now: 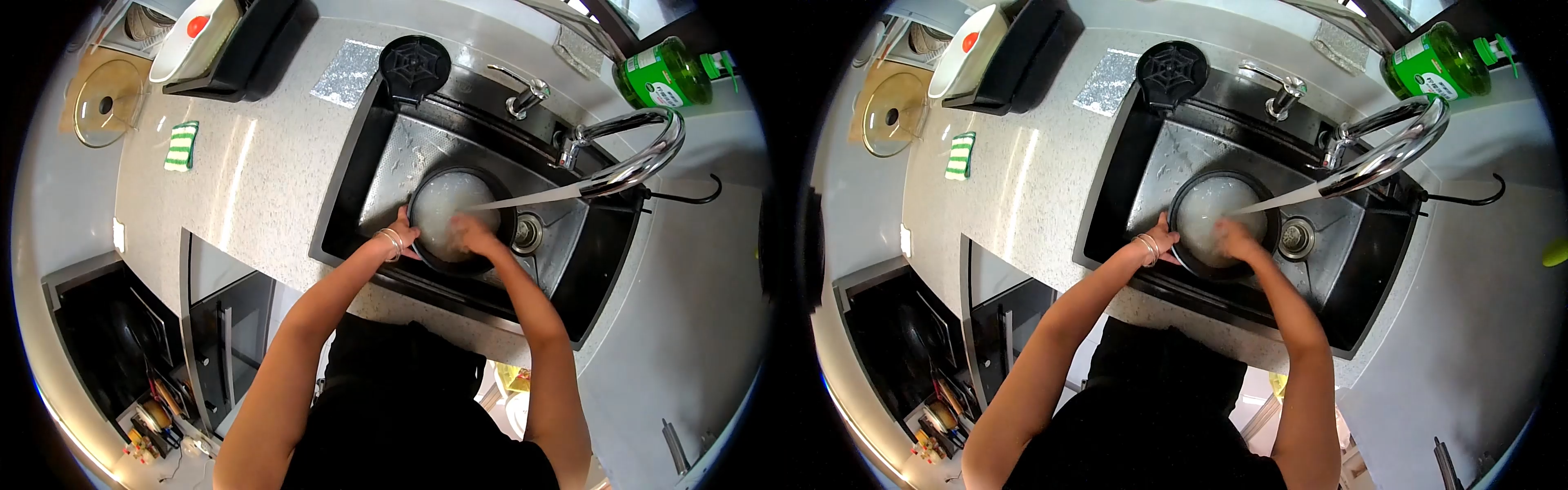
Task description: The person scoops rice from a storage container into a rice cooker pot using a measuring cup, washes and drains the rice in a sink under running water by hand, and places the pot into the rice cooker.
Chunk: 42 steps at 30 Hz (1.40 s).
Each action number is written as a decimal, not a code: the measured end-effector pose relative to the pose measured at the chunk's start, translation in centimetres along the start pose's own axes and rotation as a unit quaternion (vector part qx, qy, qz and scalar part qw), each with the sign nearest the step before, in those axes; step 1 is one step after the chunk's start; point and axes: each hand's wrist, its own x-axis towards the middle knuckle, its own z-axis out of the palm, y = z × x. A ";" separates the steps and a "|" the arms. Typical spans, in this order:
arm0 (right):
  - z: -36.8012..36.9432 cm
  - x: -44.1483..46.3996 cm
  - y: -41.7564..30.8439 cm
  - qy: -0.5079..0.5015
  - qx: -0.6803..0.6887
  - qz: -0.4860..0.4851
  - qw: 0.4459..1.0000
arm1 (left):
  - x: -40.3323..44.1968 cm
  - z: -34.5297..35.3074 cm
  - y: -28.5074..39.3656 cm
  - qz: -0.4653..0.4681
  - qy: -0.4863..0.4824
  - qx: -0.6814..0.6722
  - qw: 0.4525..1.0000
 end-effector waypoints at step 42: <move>2.9 10.3 -1.0 0.096 -0.249 -0.029 0.963 | -0.2 0.2 0.3 0.001 0.018 0.015 1.000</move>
